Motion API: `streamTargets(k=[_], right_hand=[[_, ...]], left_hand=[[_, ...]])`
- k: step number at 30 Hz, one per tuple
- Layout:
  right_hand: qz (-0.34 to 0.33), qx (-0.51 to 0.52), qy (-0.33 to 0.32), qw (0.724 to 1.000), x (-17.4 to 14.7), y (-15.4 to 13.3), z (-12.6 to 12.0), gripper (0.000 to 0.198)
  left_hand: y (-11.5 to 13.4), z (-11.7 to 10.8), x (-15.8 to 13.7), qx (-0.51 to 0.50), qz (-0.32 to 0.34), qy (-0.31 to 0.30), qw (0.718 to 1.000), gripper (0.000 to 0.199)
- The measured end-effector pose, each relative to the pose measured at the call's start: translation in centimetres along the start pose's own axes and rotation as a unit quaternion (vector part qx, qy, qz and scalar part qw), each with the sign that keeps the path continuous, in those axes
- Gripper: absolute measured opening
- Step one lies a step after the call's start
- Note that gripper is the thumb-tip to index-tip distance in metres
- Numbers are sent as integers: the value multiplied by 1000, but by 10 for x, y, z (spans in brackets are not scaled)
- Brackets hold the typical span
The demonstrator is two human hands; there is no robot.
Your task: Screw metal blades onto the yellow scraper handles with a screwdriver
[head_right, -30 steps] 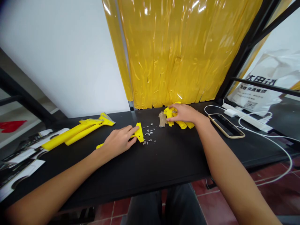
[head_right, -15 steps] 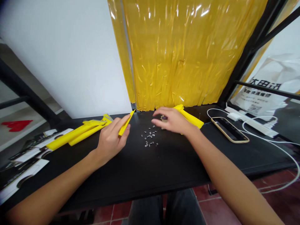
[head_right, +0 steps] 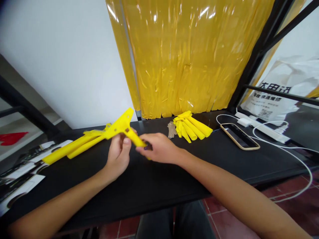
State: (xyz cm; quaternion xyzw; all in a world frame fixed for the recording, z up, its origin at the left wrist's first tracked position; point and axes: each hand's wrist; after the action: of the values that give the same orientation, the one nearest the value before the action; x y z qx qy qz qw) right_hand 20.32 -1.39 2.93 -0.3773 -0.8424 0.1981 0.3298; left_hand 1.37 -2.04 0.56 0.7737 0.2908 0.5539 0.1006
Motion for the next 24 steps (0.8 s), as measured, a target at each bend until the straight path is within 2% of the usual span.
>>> streamTargets(k=[3,5,9,12,14,17,21,24], right_hand=[[96,-55,117,987,4,15,-34,32],[170,-154,164,960,4,35,-63,38],[326,-345,140,869,-3,87,-110,39],[417,-383,103,818,-10,115,-124,46],[453,-377,85,803,-13,124,-125,49],[470,-368,73,799,-14,125,-123,47],[458,-373,75,804,-14,121,-123,43],[453,-378,77,804,-14,120,-123,43]], left_hand=[[-34,-16,16,183,42,-68,980,41],[-58,-31,25,319,32,-124,939,43],[-97,-64,30,514,-68,-186,835,46],[-110,-81,31,554,-180,-242,776,49],[-111,-89,33,536,-223,-290,761,51],[-107,-95,37,527,-232,-324,750,48],[-100,-100,40,539,-244,-312,743,48],[-99,-105,40,538,-284,-313,729,53]])
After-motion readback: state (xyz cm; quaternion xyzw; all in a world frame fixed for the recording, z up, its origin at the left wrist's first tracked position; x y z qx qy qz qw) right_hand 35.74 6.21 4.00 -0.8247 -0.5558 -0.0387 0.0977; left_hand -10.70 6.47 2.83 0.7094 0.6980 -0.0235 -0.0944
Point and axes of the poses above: each hand's wrist, its own x-axis towards the middle knuckle, its own z-axis out of the palm, y = z × x, and after that the axes turned 10 degrees about z, right-handed
